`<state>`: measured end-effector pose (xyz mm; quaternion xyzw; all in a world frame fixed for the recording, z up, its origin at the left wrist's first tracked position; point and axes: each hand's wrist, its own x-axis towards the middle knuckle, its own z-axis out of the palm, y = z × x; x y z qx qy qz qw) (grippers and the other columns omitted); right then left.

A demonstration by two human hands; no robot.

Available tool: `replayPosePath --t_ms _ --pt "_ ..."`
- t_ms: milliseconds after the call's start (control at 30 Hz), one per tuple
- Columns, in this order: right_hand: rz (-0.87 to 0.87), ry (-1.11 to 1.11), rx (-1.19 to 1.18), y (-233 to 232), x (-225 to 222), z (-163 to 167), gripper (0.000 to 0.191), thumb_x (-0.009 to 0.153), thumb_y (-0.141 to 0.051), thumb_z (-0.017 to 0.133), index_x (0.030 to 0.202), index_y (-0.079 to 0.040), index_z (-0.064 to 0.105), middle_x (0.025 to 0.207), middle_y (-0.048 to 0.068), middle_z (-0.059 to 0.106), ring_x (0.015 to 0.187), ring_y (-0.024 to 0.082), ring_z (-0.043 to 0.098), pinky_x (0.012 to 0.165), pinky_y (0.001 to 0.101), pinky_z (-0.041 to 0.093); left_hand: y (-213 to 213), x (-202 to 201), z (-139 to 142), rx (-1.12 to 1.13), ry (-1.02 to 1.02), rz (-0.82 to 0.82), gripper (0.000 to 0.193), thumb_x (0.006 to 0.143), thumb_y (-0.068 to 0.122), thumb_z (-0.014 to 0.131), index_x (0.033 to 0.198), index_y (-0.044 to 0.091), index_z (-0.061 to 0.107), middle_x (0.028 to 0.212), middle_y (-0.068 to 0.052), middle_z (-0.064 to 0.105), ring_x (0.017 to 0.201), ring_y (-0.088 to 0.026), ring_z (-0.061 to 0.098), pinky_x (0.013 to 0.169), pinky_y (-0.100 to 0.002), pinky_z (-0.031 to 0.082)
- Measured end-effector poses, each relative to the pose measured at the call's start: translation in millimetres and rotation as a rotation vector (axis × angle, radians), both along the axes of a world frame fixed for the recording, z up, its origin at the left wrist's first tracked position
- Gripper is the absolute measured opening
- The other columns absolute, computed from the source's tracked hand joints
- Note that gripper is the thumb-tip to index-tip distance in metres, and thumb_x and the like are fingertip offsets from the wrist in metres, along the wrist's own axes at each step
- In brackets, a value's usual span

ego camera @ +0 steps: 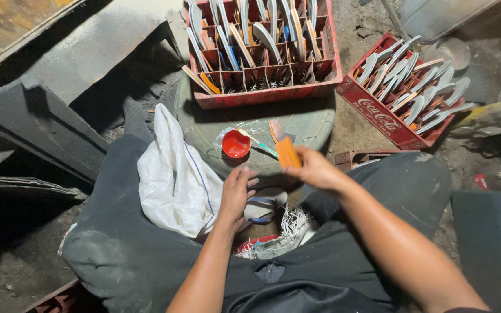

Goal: The person sits on the floor and repeatedly applies a red adhesive from a small container onto curved shoe sole pieces using a toothbrush. They handle several sole pieces one at a time, dip the brush into the adhesive, and spread it across the surfaces before placing the pieces into a red crate.

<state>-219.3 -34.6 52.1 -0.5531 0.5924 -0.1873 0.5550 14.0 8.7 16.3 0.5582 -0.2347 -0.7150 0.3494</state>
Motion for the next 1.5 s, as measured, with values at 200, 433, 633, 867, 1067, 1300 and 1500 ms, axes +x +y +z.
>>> replayPosePath --t_ms 200,433,633,867,1067,1300,1500 --pt "0.132 0.765 -0.252 -67 -18 27 0.047 0.080 -0.018 0.075 0.115 0.007 0.056 0.104 0.034 0.069 0.104 0.049 0.066 0.092 0.0523 0.052 -2 -4 -7 -0.099 -0.053 -0.029 0.041 0.099 0.030 0.061 0.129 0.001 0.064 0.107 -0.010 0.074 0.091 -0.018 0.066 0.078 -0.034 0.052" --pt "0.093 0.672 -0.379 -73 26 16 0.043 0.077 -0.013 0.073 0.111 0.006 0.054 0.102 0.032 0.067 0.100 0.050 0.065 0.089 0.0526 0.052 -2 -7 -3 -0.191 -0.260 -0.180 0.037 0.095 0.026 0.065 0.120 -0.001 0.069 0.094 -0.011 0.076 0.087 -0.017 0.069 0.079 -0.030 0.054" --pt "0.082 0.814 -0.491 -74 51 3 0.041 0.078 -0.011 0.072 0.110 0.006 0.054 0.110 0.030 0.062 0.107 0.047 0.061 0.094 0.0522 0.051 -5 -7 -10 -0.240 -0.354 -0.183 0.041 0.094 0.028 0.068 0.123 -0.002 0.068 0.094 -0.012 0.076 0.086 -0.017 0.070 0.079 -0.031 0.054" --pt "0.026 0.833 -0.438 -75 63 9 0.055 0.071 -0.023 0.083 0.109 0.007 0.055 0.112 0.028 0.059 0.111 0.046 0.056 0.092 0.0535 0.048 -4 -6 -15 -0.235 -0.352 -0.189 0.043 0.094 0.029 0.069 0.123 -0.003 0.067 0.088 -0.013 0.076 0.081 -0.017 0.070 0.075 -0.031 0.055" --pt "0.009 0.863 -0.447 -80 72 9 0.048 0.070 -0.017 0.079 0.107 0.005 0.058 0.113 0.026 0.061 0.111 0.043 0.057 0.096 0.0500 0.049 -5 -6 -11 -0.213 -0.347 -0.199 0.043 0.093 0.028 0.069 0.123 -0.003 0.067 0.086 -0.012 0.075 0.079 -0.017 0.069 0.072 -0.031 0.055" --pt "0.034 0.761 -0.391 -83 63 20 0.061 0.066 -0.021 0.085 0.112 0.007 0.058 0.115 0.031 0.059 0.111 0.048 0.054 0.099 0.0509 0.046 -4 -7 -12 -0.307 -0.351 -0.206 0.045 0.091 0.027 0.073 0.123 -0.003 0.067 0.094 -0.009 0.075 0.085 -0.014 0.068 0.076 -0.029 0.055" --pt "0.339 0.973 -0.271 -107 -2 53 0.058 0.072 -0.030 0.081 0.115 0.005 0.065 0.120 0.028 0.063 0.119 0.044 0.056 0.104 0.0472 0.047 2 -10 -17 -0.244 -0.291 -0.247 0.040 0.091 0.025 0.072 0.121 0.000 0.069 0.089 -0.008 0.074 0.079 -0.012 0.067 0.071 -0.027 0.053"
